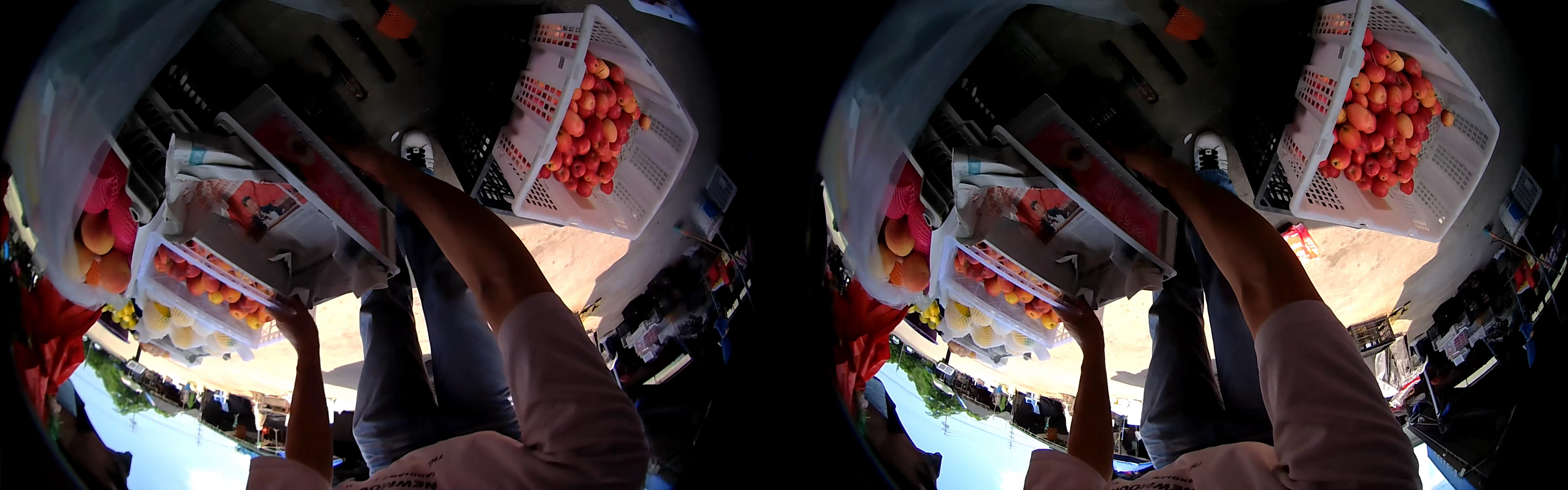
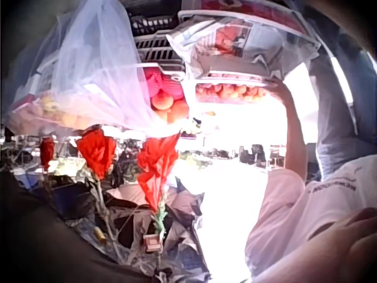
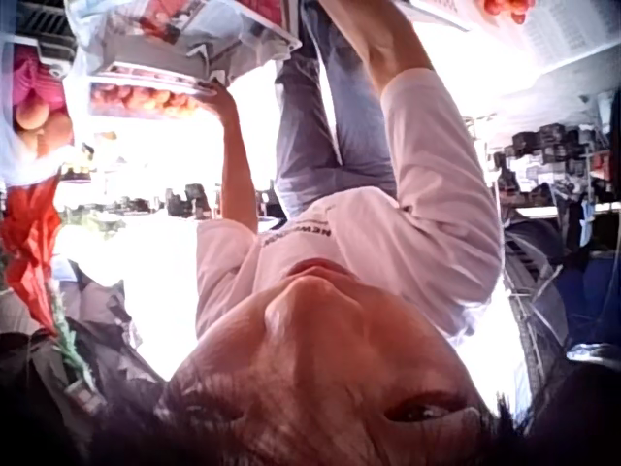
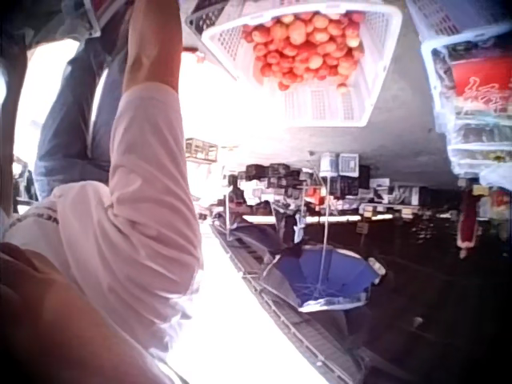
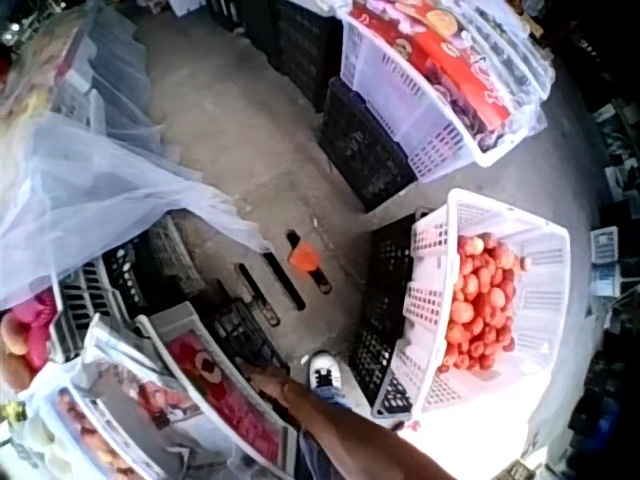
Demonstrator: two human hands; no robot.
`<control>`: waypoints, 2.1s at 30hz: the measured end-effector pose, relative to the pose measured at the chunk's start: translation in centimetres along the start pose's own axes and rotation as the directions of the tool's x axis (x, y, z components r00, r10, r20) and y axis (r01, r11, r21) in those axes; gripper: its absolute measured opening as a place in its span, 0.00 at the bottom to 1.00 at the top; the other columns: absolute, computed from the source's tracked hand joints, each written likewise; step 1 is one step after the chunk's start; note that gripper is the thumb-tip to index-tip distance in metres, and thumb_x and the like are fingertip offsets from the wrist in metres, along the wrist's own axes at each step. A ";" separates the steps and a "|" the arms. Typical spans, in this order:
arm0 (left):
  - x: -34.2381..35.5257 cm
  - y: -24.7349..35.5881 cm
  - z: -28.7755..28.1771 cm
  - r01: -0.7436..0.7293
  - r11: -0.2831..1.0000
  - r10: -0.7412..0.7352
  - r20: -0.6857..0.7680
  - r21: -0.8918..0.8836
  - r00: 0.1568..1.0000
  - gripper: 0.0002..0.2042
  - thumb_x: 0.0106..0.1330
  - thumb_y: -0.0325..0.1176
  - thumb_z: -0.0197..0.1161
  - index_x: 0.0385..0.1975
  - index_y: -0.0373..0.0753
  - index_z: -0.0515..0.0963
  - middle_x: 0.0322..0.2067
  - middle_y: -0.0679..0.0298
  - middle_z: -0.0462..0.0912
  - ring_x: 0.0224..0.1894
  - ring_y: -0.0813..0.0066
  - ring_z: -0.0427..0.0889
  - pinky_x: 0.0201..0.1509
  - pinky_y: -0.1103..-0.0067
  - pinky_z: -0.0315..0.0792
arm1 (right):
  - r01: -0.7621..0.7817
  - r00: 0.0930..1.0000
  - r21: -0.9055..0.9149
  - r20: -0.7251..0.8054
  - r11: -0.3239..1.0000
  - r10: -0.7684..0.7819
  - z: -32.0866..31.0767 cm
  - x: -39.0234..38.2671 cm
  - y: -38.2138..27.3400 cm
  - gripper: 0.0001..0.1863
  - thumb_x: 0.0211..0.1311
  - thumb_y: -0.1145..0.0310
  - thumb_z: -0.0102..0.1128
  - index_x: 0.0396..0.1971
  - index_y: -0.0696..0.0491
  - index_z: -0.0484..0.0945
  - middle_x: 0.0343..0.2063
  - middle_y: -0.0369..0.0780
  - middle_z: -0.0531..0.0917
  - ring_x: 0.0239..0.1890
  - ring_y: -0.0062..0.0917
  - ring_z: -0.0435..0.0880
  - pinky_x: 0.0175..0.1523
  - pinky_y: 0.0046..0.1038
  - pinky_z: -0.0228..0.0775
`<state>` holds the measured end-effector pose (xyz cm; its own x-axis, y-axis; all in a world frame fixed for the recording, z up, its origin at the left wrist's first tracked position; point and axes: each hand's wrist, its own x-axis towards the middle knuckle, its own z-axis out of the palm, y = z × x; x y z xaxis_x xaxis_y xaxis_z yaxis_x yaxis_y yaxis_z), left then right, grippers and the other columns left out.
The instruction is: The person sits on the ground and sorts apples by hand, picking them from one white crate and placing them into another. The person also moves and repositions crates of apples and other fruits during the process.
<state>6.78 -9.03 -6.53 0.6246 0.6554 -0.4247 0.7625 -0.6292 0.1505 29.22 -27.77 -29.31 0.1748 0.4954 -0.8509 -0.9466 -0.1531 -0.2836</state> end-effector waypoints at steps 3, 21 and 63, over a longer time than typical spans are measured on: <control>0.4 0.9 -0.3 0.040 0.999 -0.040 -0.002 0.017 0.999 0.13 0.70 0.30 0.52 0.46 0.28 0.61 0.37 0.30 0.75 0.40 0.30 0.74 0.38 0.54 0.66 | -0.044 0.999 0.065 -0.011 0.997 0.045 0.1 -2.9 -2.5 0.42 0.60 0.32 0.51 0.63 0.50 0.69 0.62 0.44 0.72 0.65 0.32 0.68 0.67 0.34 0.55; -0.1 0.6 -0.2 0.108 0.993 -0.109 -0.015 -0.045 0.994 0.15 0.68 0.33 0.53 0.44 0.33 0.57 0.30 0.33 0.75 0.32 0.29 0.75 0.32 0.48 0.66 | 0.632 0.618 -0.507 -0.125 0.586 -0.776 8.6 -14.7 -4.6 0.34 0.73 0.49 0.43 0.67 0.61 0.54 0.64 0.51 0.61 0.69 0.40 0.56 0.71 0.34 0.47; -8.8 -10.5 1.3 0.340 -0.645 -0.410 0.686 -0.684 0.601 0.28 0.74 0.54 0.41 0.61 0.36 0.61 0.57 0.54 0.69 0.59 0.54 0.70 0.65 0.58 0.66 | 0.358 0.930 0.664 -0.192 0.657 -0.313 4.7 -11.7 17.0 0.20 0.66 0.51 0.52 0.50 0.48 0.76 0.50 0.38 0.80 0.55 0.32 0.77 0.61 0.37 0.69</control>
<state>-6.99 -8.74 -5.55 -0.0528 0.3658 -0.9292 -0.1641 0.9147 0.3694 9.84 -32.16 -22.12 0.5110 0.3441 -0.7877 -0.7387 0.6444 -0.1977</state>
